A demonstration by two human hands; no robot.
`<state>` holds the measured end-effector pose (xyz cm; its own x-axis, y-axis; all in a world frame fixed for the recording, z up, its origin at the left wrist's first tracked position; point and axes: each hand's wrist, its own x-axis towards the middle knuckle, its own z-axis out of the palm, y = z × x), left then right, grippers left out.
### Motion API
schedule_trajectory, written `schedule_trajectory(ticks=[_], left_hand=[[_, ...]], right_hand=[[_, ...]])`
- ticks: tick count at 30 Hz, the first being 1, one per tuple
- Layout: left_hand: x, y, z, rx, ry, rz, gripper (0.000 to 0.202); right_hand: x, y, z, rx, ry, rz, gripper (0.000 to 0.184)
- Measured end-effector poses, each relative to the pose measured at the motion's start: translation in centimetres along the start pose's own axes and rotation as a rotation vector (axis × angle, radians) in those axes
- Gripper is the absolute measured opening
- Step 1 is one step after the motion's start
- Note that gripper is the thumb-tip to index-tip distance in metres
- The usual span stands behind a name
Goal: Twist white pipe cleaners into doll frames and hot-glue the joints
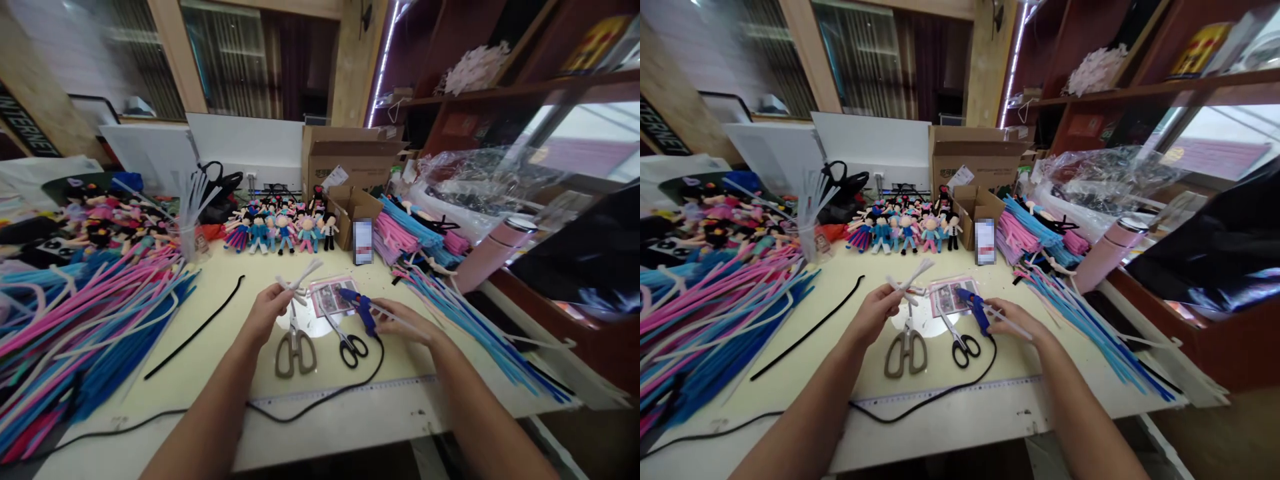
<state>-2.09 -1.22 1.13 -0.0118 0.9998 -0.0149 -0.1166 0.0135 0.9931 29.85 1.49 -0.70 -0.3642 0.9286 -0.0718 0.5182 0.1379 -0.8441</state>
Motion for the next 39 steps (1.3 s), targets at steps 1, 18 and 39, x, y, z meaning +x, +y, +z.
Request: schedule_trajectory(ticks=[1, 18, 39], left_hand=[[0.0, 0.0, 0.0, -0.004, -0.007, -0.007, 0.033], [0.3, -1.1, -0.3, 0.035, -0.002, -0.127, 0.025], [0.2, -0.9, 0.4, 0.124, -0.016, -0.017, 0.028]], right_hand=[[0.5, 0.3, -1.0, -0.061, -0.003, -0.003, 0.046], [15.9, 0.3, -2.3, -0.833, 0.524, -0.06, 0.068], [1.4, -1.3, 1.7, -0.046, -0.065, 0.052, 0.064]])
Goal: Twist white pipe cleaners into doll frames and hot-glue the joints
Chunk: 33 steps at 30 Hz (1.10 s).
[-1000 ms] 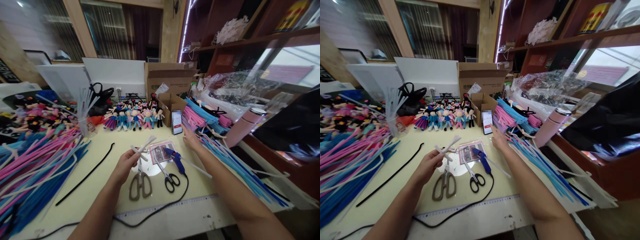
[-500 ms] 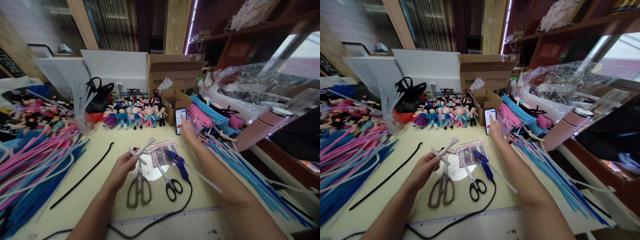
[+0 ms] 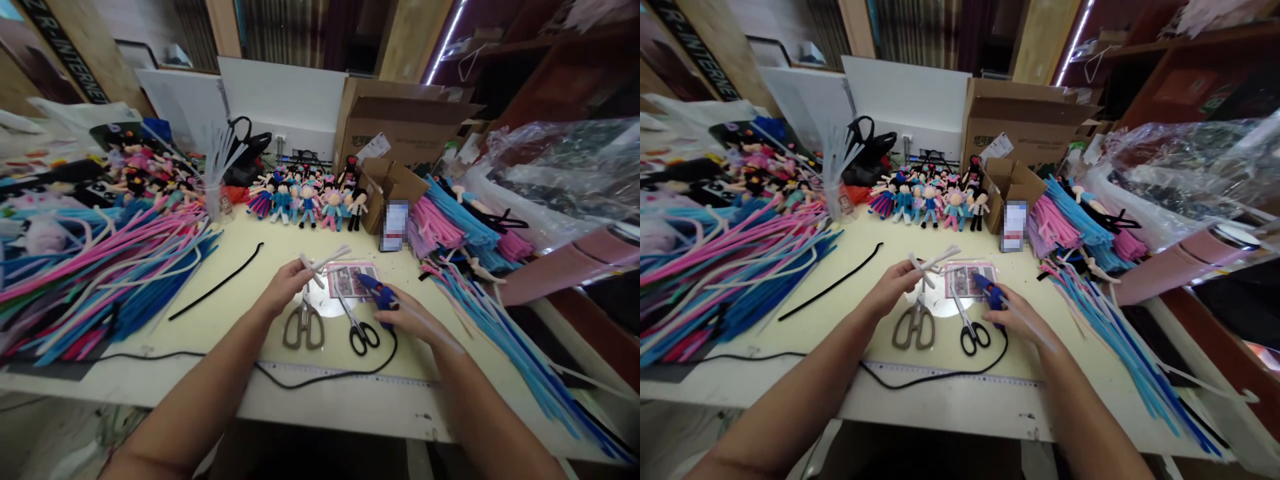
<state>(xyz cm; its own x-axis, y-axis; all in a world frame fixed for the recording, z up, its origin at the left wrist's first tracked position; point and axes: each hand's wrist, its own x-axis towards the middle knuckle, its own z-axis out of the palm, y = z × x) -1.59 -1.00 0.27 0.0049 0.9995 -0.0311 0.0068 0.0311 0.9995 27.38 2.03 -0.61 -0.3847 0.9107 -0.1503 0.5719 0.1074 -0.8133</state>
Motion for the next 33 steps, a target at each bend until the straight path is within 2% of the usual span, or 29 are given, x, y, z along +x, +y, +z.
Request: schedule_trajectory(ticks=[3, 6, 9, 13, 19, 26, 33], left_hand=[[0.0, 0.1, 0.0, -0.014, 0.012, 0.004, 0.026], [0.1, 0.2, -0.2, -0.008, 0.047, 0.02, 0.023], [0.2, 0.1, -0.5, 0.047, 0.085, 0.054, 0.024], [0.2, -0.1, -0.6, 0.148, 0.1, 0.098, 0.027], [-0.4, 0.4, -0.3, 0.335, 0.114, 0.139, 0.026], [-0.7, 0.3, 0.1, 0.498, 0.139, 0.21, 0.022], [-0.8, 0.5, 0.3, 0.517, 0.13, 0.205, 0.023]], right_hand=[[0.1, -0.3, 2.4, -0.084, 0.214, 0.08, 0.04], [-0.2, -0.6, 2.7, -0.072, 0.306, 0.155, 0.036], [-0.6, -1.5, 1.7, 0.108, 0.308, 0.163, 0.041], [-0.8, -3.8, 1.0, 0.294, 0.289, 0.025, 0.045], [-0.2, -7.1, 3.0, 0.189, 0.265, -0.033, 0.045], [0.5, -6.3, 4.4, 0.136, 0.26, 0.093, 0.051], [0.9, -5.8, 4.5, 0.126, 0.235, 0.023, 0.046]])
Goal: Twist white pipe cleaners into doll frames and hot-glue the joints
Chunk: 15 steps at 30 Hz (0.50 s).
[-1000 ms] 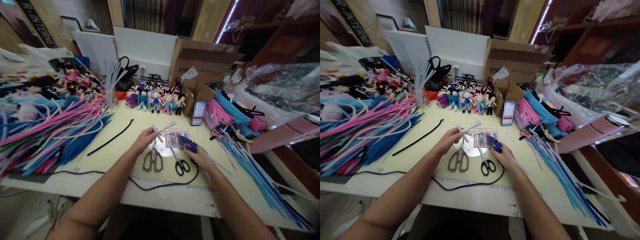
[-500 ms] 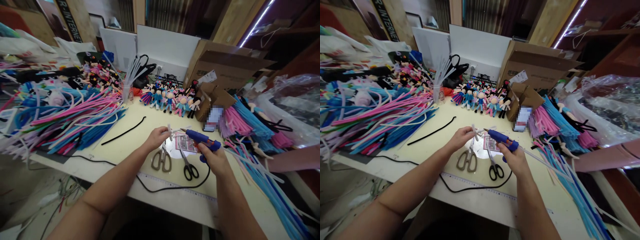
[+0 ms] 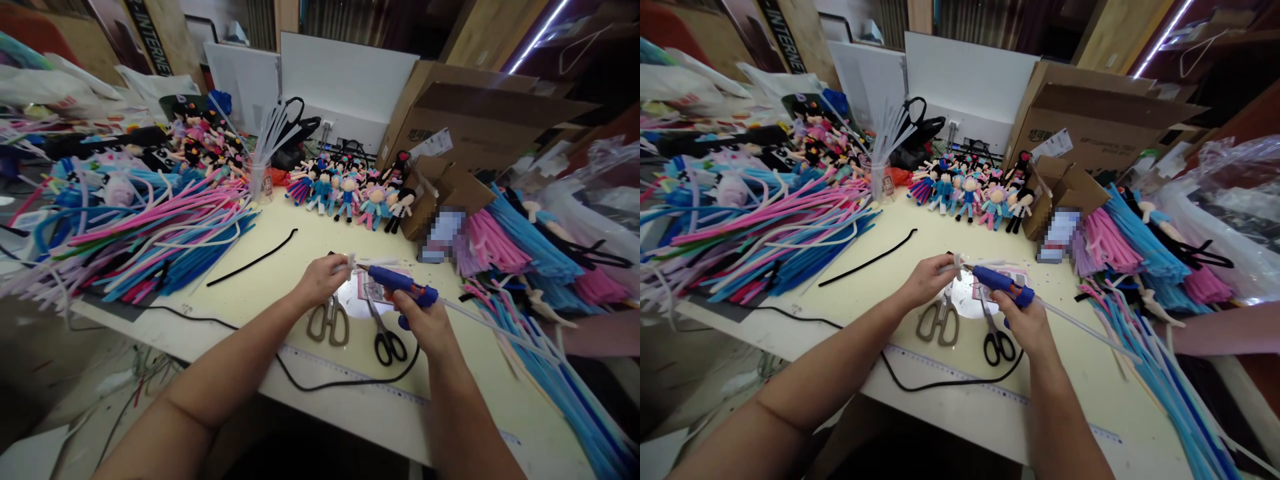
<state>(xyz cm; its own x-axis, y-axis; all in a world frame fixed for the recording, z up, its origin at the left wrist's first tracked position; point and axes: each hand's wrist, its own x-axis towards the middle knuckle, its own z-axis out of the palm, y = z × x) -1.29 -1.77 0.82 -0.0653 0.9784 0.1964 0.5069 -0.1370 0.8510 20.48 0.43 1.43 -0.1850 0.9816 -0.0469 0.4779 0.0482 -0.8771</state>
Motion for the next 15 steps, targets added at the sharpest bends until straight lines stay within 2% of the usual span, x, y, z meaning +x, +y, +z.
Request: schedule_trajectory(ticks=[4, 11, 15], left_hand=[[-0.01, 0.13, -0.02, 0.004, -0.01, 0.0, 0.023], [-0.07, 0.2, -0.08, -0.002, -0.02, 0.013, 0.023], [-0.08, 0.18, -0.07, -0.004, -0.022, 0.022, 0.022]], right_hand=[[0.16, 0.4, 0.01, 0.004, -0.014, -0.028, 0.045], [0.31, 1.05, 0.0, -0.016, -0.008, 0.021, 0.045], [0.31, 1.0, -0.1, -0.012, -0.04, -0.024, 0.043]])
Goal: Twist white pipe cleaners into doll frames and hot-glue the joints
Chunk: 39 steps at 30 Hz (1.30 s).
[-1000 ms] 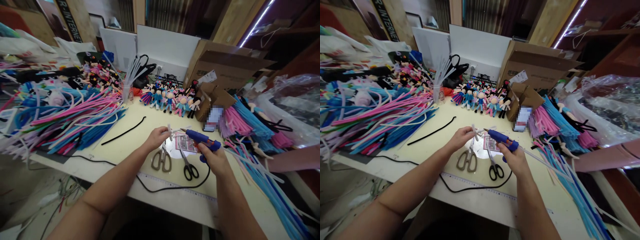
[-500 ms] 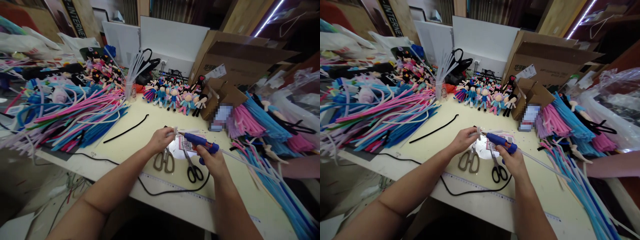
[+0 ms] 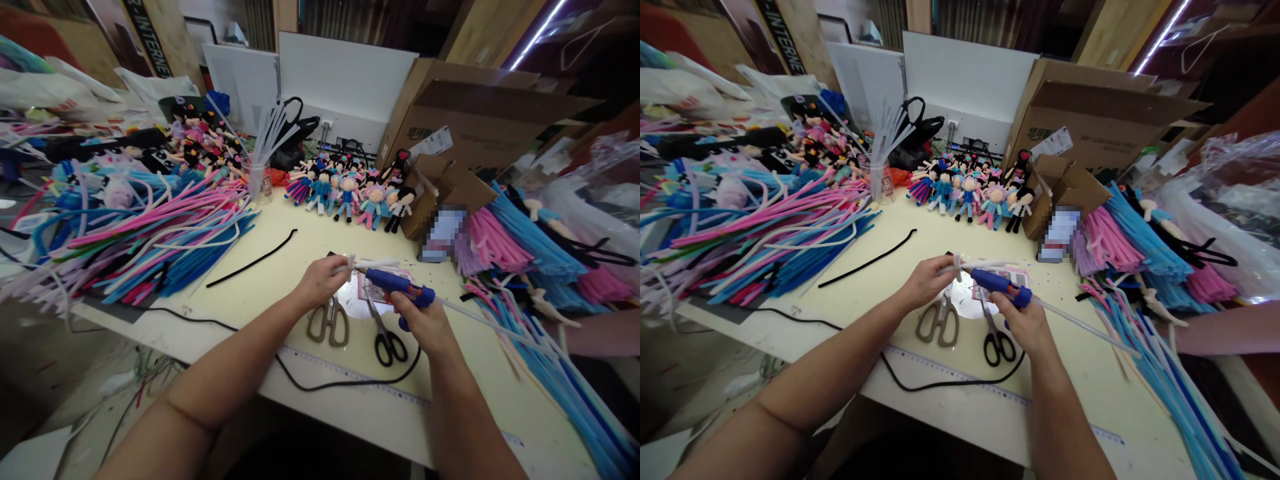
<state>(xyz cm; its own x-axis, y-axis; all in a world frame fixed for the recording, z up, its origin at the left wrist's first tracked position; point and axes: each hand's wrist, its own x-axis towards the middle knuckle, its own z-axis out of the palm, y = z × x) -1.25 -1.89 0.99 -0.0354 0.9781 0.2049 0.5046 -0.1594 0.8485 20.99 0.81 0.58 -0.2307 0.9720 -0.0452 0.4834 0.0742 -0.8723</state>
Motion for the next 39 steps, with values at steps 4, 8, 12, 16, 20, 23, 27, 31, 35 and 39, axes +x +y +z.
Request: schedule_trajectory(ticks=[4, 8, 12, 16, 20, 23, 27, 31, 35, 39], left_hand=[[-0.03, 0.06, -0.02, -0.007, -0.012, 0.011, 0.023], [-0.04, 0.1, -0.03, -0.009, -0.022, 0.012, 0.024], [-0.03, 0.14, -0.02, -0.01, -0.03, -0.004, 0.023], [-0.03, 0.17, -0.04, -0.001, -0.034, -0.001, 0.022], [-0.02, 0.2, -0.07, 0.01, -0.036, 0.022, 0.022], [-0.03, 0.3, -0.06, 0.04, -0.036, 0.028, 0.022], [-0.06, 0.45, -0.01, 0.095, -0.029, 0.045, 0.022], [-0.06, 0.49, 0.06, 0.116, -0.022, 0.062, 0.022], [-0.08, 0.45, 0.11, 0.102, -0.018, 0.082, 0.022], [-0.13, 0.38, 0.1, 0.1, -0.016, 0.082, 0.022]], right_hand=[[-0.03, -0.19, -0.06, 0.009, -0.011, -0.026, 0.041], [-0.07, -0.35, 0.04, -0.007, 0.01, 0.02, 0.043], [-0.14, -0.52, 0.01, -0.025, 0.018, 0.018, 0.041], [-0.19, -0.54, -0.16, -0.044, 0.01, 0.013, 0.041], [-0.2, -0.47, -0.17, -0.041, 0.008, 0.012, 0.04], [-0.21, -0.4, -0.13, -0.031, 0.014, 0.005, 0.04], [-0.22, -0.23, -0.17, -0.025, 0.017, -0.023, 0.04], [-0.19, -0.2, -0.21, -0.019, 0.024, -0.041, 0.038], [-0.1, -0.26, -0.16, -0.015, 0.031, -0.029, 0.038], [-0.03, 0.0, -0.16, -0.025, 0.04, -0.028, 0.039]])
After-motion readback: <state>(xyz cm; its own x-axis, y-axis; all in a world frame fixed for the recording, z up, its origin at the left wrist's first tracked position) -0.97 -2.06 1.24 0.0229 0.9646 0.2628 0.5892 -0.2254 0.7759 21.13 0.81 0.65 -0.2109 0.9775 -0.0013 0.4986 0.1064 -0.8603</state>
